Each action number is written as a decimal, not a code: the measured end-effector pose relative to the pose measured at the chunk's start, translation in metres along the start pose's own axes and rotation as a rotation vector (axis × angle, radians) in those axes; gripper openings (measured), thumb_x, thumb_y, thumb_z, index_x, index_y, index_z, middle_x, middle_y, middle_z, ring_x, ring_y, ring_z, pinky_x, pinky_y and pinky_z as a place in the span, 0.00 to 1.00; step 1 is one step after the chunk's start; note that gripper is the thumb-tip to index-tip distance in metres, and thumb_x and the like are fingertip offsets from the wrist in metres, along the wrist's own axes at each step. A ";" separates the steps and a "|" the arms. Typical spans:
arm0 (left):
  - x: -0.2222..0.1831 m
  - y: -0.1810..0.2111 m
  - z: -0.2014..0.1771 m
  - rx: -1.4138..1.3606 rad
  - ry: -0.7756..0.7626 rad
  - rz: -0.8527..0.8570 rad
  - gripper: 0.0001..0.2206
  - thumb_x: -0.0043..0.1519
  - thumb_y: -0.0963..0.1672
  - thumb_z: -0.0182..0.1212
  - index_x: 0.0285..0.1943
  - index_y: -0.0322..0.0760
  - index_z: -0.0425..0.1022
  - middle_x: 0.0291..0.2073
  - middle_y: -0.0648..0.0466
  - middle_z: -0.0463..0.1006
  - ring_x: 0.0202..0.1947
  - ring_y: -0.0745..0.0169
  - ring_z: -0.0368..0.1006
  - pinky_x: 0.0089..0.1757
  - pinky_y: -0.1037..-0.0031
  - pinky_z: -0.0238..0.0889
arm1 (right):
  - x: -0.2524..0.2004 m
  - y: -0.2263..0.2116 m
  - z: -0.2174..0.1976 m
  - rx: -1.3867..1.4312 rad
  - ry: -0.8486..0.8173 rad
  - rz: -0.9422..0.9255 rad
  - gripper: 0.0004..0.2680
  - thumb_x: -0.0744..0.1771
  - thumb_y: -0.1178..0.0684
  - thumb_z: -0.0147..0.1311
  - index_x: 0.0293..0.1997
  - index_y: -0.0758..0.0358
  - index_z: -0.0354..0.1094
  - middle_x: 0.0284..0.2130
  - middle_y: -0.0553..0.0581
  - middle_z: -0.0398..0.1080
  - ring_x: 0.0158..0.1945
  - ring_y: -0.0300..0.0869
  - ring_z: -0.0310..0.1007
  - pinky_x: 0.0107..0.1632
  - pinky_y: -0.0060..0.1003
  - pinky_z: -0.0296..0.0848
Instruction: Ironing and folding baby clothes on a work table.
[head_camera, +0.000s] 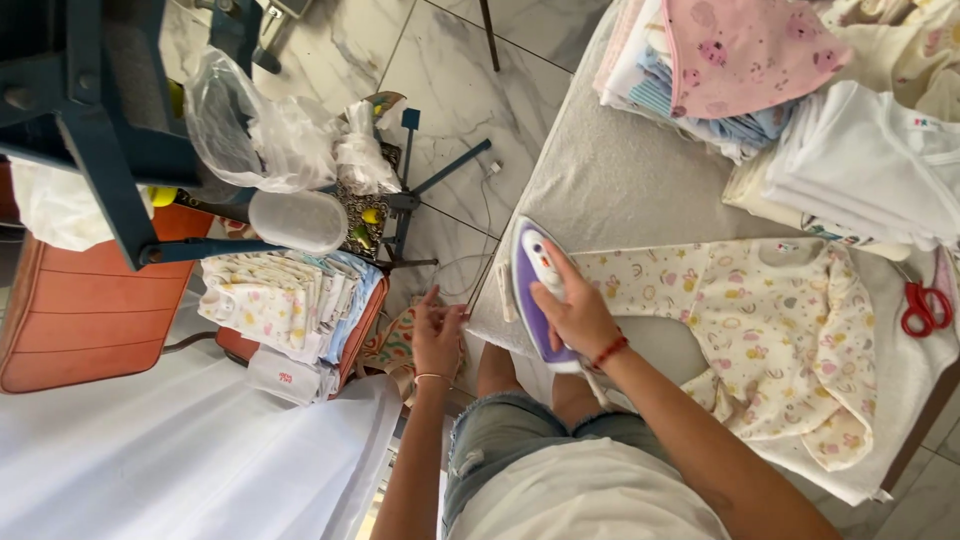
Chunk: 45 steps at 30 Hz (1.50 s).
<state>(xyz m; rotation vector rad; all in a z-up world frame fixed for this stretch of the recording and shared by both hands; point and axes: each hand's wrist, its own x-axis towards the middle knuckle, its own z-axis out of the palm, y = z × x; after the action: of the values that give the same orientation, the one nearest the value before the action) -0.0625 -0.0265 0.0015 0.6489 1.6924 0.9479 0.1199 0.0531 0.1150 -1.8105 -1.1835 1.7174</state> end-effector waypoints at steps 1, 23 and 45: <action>0.000 -0.004 -0.005 -0.030 0.053 0.008 0.20 0.56 0.40 0.48 0.58 0.39 0.55 0.31 0.52 0.75 0.29 0.68 0.71 0.26 0.88 0.62 | 0.002 -0.007 0.004 -0.046 -0.004 -0.023 0.21 0.61 0.53 0.45 0.60 0.46 0.46 0.09 0.64 0.64 0.08 0.46 0.65 0.10 0.28 0.65; 0.001 -0.008 0.014 0.445 -0.130 -0.087 0.14 0.55 0.48 0.53 0.50 0.51 0.68 0.41 0.51 0.72 0.43 0.52 0.69 0.45 0.67 0.63 | -0.025 0.007 -0.010 -0.398 -0.068 0.102 0.21 0.59 0.47 0.46 0.58 0.34 0.50 0.09 0.65 0.65 0.19 0.51 0.70 0.29 0.39 0.73; 0.000 -0.001 0.023 0.738 -0.144 -0.102 0.16 0.58 0.48 0.44 0.56 0.62 0.61 0.44 0.50 0.69 0.48 0.47 0.64 0.48 0.62 0.59 | -0.022 0.042 -0.050 0.257 0.577 -0.008 0.20 0.63 0.54 0.42 0.61 0.61 0.42 0.08 0.63 0.59 0.09 0.46 0.61 0.10 0.31 0.61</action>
<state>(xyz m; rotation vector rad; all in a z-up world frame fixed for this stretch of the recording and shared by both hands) -0.0407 -0.0205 -0.0026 1.0647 1.9121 0.1676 0.1821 0.0253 0.1056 -1.9376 -0.6926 1.1487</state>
